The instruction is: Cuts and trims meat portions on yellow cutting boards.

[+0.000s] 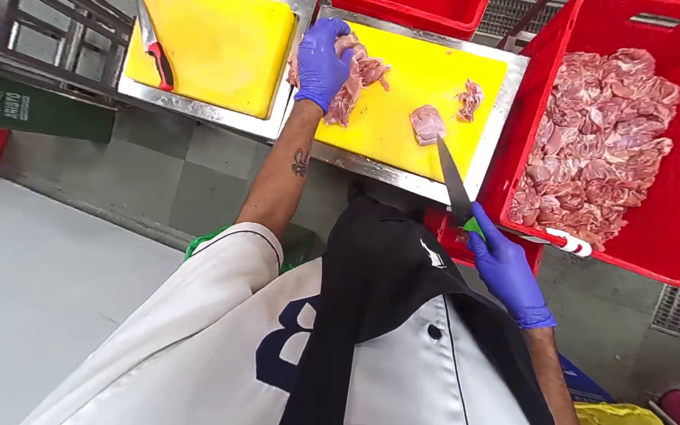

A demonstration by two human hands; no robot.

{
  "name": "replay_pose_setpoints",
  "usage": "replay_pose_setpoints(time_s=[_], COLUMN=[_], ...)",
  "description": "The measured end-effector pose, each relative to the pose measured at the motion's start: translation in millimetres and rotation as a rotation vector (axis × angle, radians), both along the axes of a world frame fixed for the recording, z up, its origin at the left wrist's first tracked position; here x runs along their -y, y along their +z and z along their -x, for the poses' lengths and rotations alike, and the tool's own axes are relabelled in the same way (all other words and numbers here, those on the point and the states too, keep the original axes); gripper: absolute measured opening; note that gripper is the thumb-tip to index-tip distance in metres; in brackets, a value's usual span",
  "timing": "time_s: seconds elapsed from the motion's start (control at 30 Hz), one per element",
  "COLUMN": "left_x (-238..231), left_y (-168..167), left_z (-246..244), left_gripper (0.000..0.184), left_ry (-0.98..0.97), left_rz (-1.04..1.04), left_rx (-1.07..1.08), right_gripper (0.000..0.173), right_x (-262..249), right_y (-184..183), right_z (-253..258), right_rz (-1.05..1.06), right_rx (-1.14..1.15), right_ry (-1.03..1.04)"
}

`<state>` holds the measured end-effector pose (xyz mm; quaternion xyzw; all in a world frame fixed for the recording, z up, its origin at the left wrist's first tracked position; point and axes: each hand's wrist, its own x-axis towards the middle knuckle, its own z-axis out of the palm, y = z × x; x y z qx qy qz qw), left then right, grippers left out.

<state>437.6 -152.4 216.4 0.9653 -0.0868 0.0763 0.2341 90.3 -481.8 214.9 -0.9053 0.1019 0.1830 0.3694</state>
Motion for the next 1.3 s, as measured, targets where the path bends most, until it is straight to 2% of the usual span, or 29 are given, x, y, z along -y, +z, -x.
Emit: replay_pose_setpoints(time_s=[0.03,0.1,0.17,0.23,0.3,0.37,0.43,0.53,0.6,0.67,0.7,0.77,0.8,0.9,1.03,1.1,1.2,1.3], left_x=[3.5,31.4,78.0,114.6,131.2,141.6,143.3,135.7,131.5,128.7,126.5,118.4,114.3,107.1,105.5,104.2,101.7,95.7], left_y=[-7.1,-31.0,-57.4,-87.5,-97.1,-86.2,-67.2,-38.7,-33.2,-48.0,-60.5,-85.0,-91.6,-103.1,-99.7,-98.2,-110.8,-126.4], left_z=[2.6,27.3,65.5,84.0,76.7,55.7,36.9,26.1,32.6,40.5,43.7,46.2,45.6,32.9,20.1,35.6,81.0,108.1], left_gripper=[0.032,0.023,0.026,0.032,0.028,0.027,0.025,0.023,0.027,0.028,0.029,0.046,0.051,0.034,0.026,0.025,0.026,0.027], left_ry=[-0.047,-0.336,-0.67,-0.83,-0.817,-0.715,-0.567,-0.466,-0.413,-0.392,-0.4,-0.458,-0.502,-0.561,-0.406,-0.441,-0.689,-0.686], left_rz=[-0.069,-0.059,-0.096,-0.172,-0.173,-0.075,0.209,0.833,0.99,0.84,0.636,0.199,0.108,0.11,0.104,0.137,0.095,0.042], left_rx=[0.069,0.207,0.086,-0.023,-0.052,-0.171,-0.384,-0.84,-0.987,-0.898,-0.754,-0.421,-0.326,-0.187,-0.184,-0.094,0.029,0.083], right_gripper=[0.053,0.053,0.054,0.053,0.054,0.054,0.055,0.055,0.055,0.056,0.055,0.056,0.055,0.055,0.053,0.053,0.053,0.052], right_x=[4.8,11.3,14.4,15.4,13.1,12.8,11.7,10.0,9.9,10.5,10.5,8.8,7.2,1.5,-9.2,-12.0,-12.9,-15.1], right_y=[0.9,-0.1,-2.1,-2.3,1.0,3.9,4.6,3.5,1.1,-1.0,-1.3,-2.3,-3.1,-6.9,-21.0,-24.1,-27.3,-31.7], right_z=[3.6,6.9,7.5,7.7,8.0,9.5,13.1,17.0,17.8,18.4,18.7,18.1,16.8,5.4,-14.9,-19.9,-20.5,-23.3], right_rz=[-0.012,-0.035,-0.047,-0.046,-0.038,-0.027,-0.034,-0.06,-0.077,-0.088,-0.091,-0.112,-0.134,-0.2,-0.228,-0.233,-0.224,-0.142], right_rx=[0.006,0.006,0.01,0.03,0.056,0.087,0.102,0.134,0.152,0.148,0.139,0.133,0.141,0.163,0.166,0.162,0.174,0.16], right_ry=[-0.045,-0.131,-0.2,-0.22,-0.225,-0.235,-0.249,-0.282,-0.298,-0.304,-0.305,-0.31,-0.314,-0.303,-0.248,-0.236,-0.225,-0.157])
